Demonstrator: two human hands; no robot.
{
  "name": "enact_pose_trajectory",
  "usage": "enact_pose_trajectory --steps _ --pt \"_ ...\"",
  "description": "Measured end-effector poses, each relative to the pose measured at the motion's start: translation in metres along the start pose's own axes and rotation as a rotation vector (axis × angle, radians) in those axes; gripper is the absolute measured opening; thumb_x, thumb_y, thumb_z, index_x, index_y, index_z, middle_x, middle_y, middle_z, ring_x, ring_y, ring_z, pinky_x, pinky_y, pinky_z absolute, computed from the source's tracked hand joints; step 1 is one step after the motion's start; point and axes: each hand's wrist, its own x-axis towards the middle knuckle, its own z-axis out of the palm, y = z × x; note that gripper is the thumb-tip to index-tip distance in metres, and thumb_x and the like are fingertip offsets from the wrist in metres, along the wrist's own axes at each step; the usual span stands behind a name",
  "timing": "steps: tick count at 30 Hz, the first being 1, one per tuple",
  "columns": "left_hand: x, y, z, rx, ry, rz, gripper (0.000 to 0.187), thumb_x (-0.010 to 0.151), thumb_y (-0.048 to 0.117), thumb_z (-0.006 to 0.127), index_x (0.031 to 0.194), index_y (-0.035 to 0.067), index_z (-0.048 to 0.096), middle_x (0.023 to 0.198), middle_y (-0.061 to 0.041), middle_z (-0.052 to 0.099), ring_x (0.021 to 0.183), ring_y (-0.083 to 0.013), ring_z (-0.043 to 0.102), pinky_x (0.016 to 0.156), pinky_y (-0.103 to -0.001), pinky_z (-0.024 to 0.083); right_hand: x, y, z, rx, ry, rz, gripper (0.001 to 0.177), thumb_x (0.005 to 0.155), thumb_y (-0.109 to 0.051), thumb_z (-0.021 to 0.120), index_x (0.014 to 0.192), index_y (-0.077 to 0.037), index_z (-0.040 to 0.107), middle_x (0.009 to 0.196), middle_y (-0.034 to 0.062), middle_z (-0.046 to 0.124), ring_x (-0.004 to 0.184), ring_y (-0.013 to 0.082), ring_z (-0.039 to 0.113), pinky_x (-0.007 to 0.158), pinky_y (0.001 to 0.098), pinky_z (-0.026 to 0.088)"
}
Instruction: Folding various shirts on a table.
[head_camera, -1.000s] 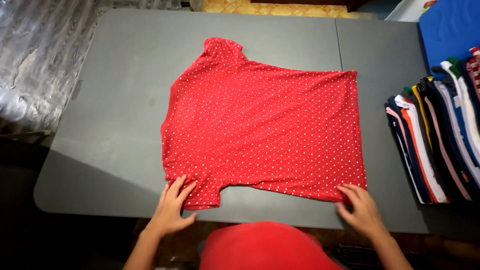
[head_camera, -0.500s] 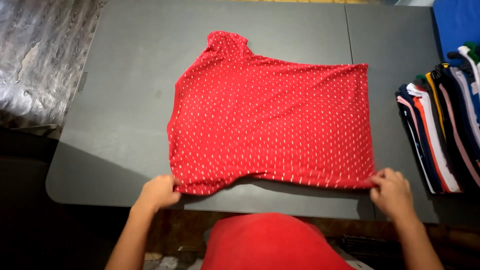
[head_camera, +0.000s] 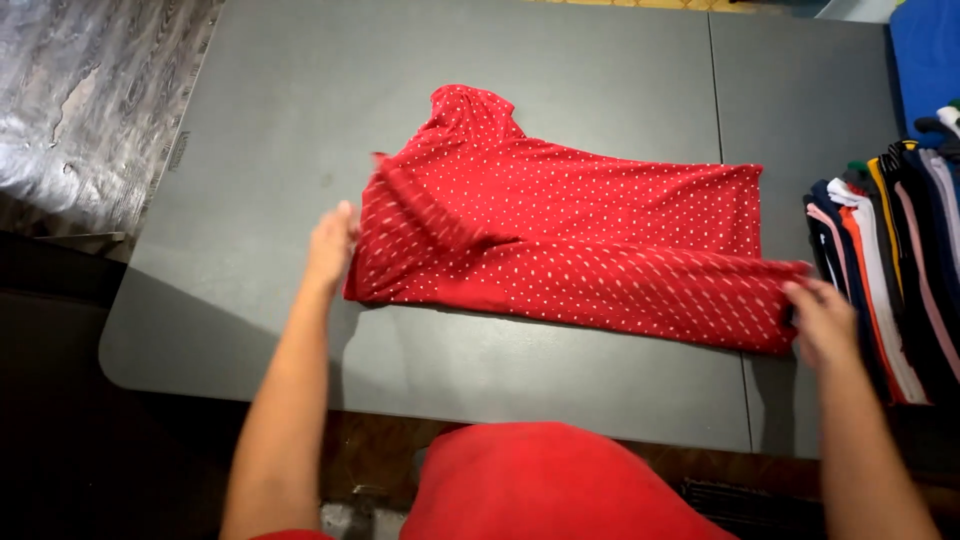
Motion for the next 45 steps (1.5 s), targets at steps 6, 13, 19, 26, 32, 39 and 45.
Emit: enact_pose_trajectory --steps 6,13,19,26,32,39,45 --pt "-0.064 0.008 0.022 0.930 0.113 0.033 0.053 0.086 0.057 0.071 0.099 0.005 0.075 0.090 -0.020 0.073 0.090 -0.0386 0.068 0.084 -0.048 0.051 -0.002 0.047 0.030 -0.522 0.124 -0.026 0.042 0.102 -0.040 0.074 0.105 0.002 0.072 0.093 0.0125 0.070 0.083 0.0209 0.063 0.076 0.0362 0.050" --pt "-0.076 0.003 0.009 0.871 0.191 0.294 0.041 0.094 0.043 0.076 0.105 0.004 0.073 0.092 -0.019 0.073 0.087 -0.0382 0.070 0.081 -0.047 0.053 -0.058 0.011 0.049 -0.752 0.276 -0.202 0.046 0.103 -0.043 0.075 0.099 0.002 0.072 0.080 0.0172 0.067 0.071 0.0284 0.062 0.069 0.0430 0.049" --pt "-0.115 -0.003 -0.018 1.014 0.163 0.326 0.033 0.090 0.038 0.082 0.095 0.006 0.073 0.076 -0.012 0.070 0.076 -0.0317 0.063 0.095 -0.044 0.046 -0.100 0.028 0.036 -0.794 0.300 -0.240 0.048 0.104 -0.044 0.075 0.093 0.002 0.069 0.079 0.0191 0.067 0.072 0.0322 0.063 0.071 0.0457 0.049" --pt "-0.127 0.005 -0.001 1.120 0.177 0.409 0.031 0.091 0.037 0.077 0.094 0.007 0.070 0.076 -0.011 0.070 0.077 -0.0299 0.066 0.095 -0.045 0.043 -0.096 0.034 0.047 -0.901 0.335 -0.404 0.046 0.100 -0.047 0.073 0.110 -0.003 0.072 0.086 0.0175 0.074 0.083 0.0354 0.070 0.091 0.0513 0.046" --pt "-0.131 -0.013 -0.008 1.075 0.249 0.354 0.033 0.098 0.038 0.074 0.092 0.006 0.068 0.080 -0.012 0.071 0.075 -0.0328 0.066 0.089 -0.044 0.045 -0.107 0.022 0.044 -0.822 0.342 -0.271 0.047 0.107 -0.047 0.066 0.117 -0.002 0.072 0.101 0.0230 0.073 0.094 0.0418 0.071 0.082 0.0500 0.054" --pt "-0.154 -0.026 -0.021 1.057 0.254 0.517 0.025 0.096 0.028 0.076 0.090 0.007 0.065 0.074 -0.009 0.067 0.069 -0.0281 0.061 0.094 -0.043 0.045 -0.119 0.033 0.029 -0.995 0.307 -0.248 0.045 0.108 -0.049 0.063 0.117 -0.007 0.073 0.098 0.0228 0.074 0.091 0.0445 0.070 0.081 0.0531 0.053" --pt "-0.163 -0.011 -0.022 0.990 0.244 0.534 0.023 0.095 0.028 0.078 0.091 0.009 0.065 0.072 -0.005 0.065 0.066 -0.0251 0.058 0.093 -0.042 0.045 -0.119 0.047 0.016 -1.009 0.327 -0.262 0.046 0.112 -0.049 0.061 0.113 -0.005 0.072 0.085 0.0200 0.072 0.085 0.0409 0.069 0.088 0.0505 0.052"
